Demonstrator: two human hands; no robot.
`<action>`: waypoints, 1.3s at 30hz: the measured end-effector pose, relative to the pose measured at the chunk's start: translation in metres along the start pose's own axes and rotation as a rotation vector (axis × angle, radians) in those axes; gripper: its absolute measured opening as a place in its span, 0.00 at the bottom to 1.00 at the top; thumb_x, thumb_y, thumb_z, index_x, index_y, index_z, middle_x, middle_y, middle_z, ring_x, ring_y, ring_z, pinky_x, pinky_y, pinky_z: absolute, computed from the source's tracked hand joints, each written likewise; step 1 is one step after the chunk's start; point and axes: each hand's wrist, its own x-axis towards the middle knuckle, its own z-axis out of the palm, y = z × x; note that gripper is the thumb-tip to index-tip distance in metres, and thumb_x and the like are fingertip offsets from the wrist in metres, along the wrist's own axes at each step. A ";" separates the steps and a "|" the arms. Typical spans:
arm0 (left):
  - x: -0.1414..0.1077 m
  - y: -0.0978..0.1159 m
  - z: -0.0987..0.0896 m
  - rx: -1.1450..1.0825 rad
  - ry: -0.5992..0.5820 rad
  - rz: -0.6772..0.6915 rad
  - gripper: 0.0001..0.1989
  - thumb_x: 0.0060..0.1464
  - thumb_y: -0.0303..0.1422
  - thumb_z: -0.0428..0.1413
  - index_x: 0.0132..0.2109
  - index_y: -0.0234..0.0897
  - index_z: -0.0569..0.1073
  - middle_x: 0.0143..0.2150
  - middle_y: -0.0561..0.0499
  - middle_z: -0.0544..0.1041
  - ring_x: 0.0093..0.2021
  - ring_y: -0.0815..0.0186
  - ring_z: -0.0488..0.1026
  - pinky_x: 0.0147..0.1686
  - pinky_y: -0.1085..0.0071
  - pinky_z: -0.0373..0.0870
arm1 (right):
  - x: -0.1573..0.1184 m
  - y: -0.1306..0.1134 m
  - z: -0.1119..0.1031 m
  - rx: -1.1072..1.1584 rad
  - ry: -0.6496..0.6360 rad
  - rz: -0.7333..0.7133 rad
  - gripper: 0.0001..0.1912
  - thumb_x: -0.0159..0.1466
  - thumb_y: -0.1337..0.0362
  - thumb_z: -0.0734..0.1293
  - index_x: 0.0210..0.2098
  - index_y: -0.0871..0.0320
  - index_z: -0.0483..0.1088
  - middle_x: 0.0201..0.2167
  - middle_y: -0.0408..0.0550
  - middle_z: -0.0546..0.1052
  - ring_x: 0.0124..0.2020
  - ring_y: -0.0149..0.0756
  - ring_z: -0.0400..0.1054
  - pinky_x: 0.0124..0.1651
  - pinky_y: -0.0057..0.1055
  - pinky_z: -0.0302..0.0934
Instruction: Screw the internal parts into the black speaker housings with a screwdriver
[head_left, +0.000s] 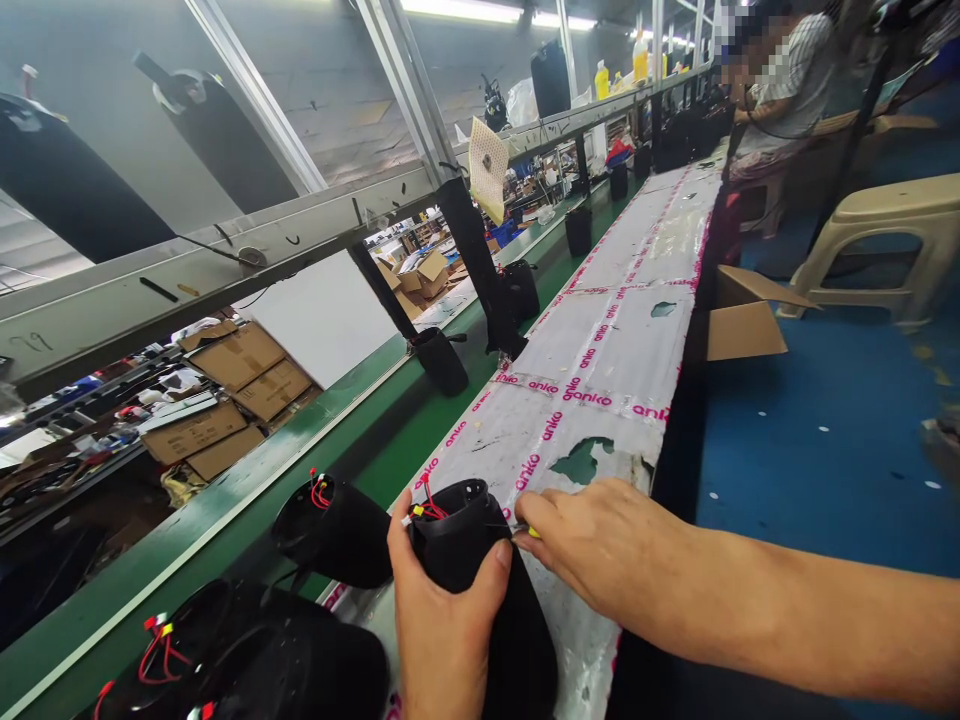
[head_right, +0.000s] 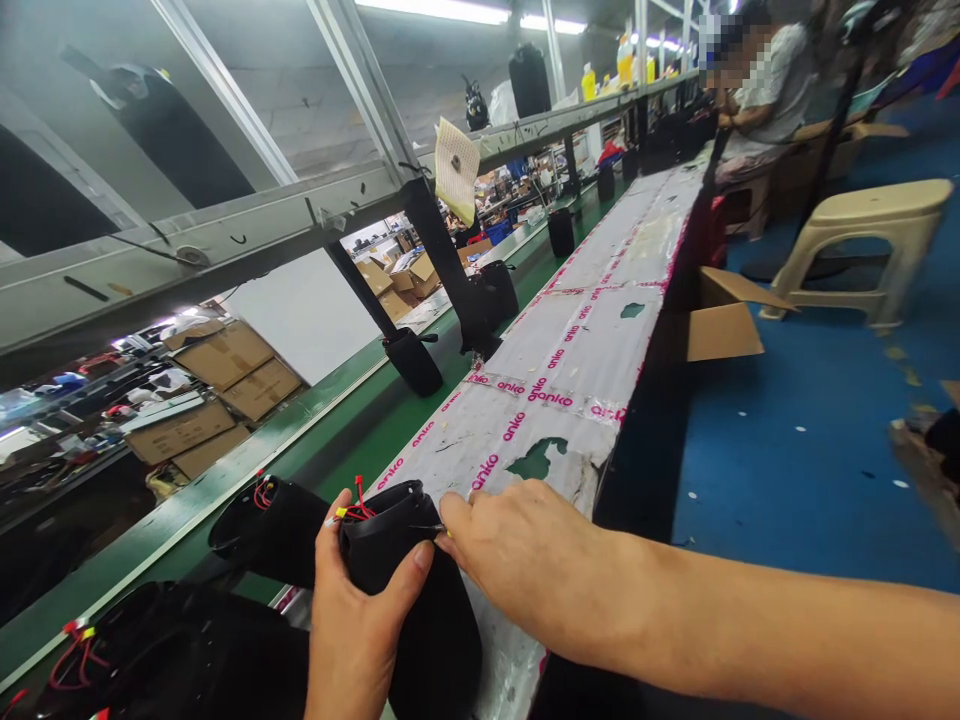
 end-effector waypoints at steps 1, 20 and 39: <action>-0.001 0.001 0.000 0.022 0.005 -0.007 0.48 0.44 0.44 0.67 0.69 0.41 0.57 0.56 0.42 0.75 0.55 0.49 0.74 0.58 0.54 0.68 | 0.000 -0.002 -0.001 0.003 -0.020 0.037 0.08 0.72 0.63 0.65 0.36 0.54 0.62 0.23 0.40 0.73 0.20 0.41 0.70 0.24 0.38 0.35; 0.009 -0.014 -0.002 -0.033 -0.043 -0.019 0.48 0.51 0.49 0.63 0.72 0.42 0.52 0.67 0.41 0.66 0.67 0.47 0.65 0.67 0.50 0.57 | 0.012 -0.010 0.003 -0.011 -0.044 0.095 0.06 0.69 0.66 0.66 0.35 0.56 0.65 0.20 0.43 0.75 0.19 0.42 0.73 0.23 0.37 0.35; 0.002 -0.012 0.000 -0.049 -0.006 -0.099 0.35 0.42 0.52 0.66 0.53 0.39 0.69 0.43 0.47 0.79 0.44 0.49 0.77 0.45 0.56 0.72 | 0.008 -0.020 0.012 -0.024 -0.027 0.210 0.03 0.72 0.66 0.63 0.41 0.57 0.67 0.24 0.43 0.76 0.21 0.43 0.73 0.23 0.39 0.43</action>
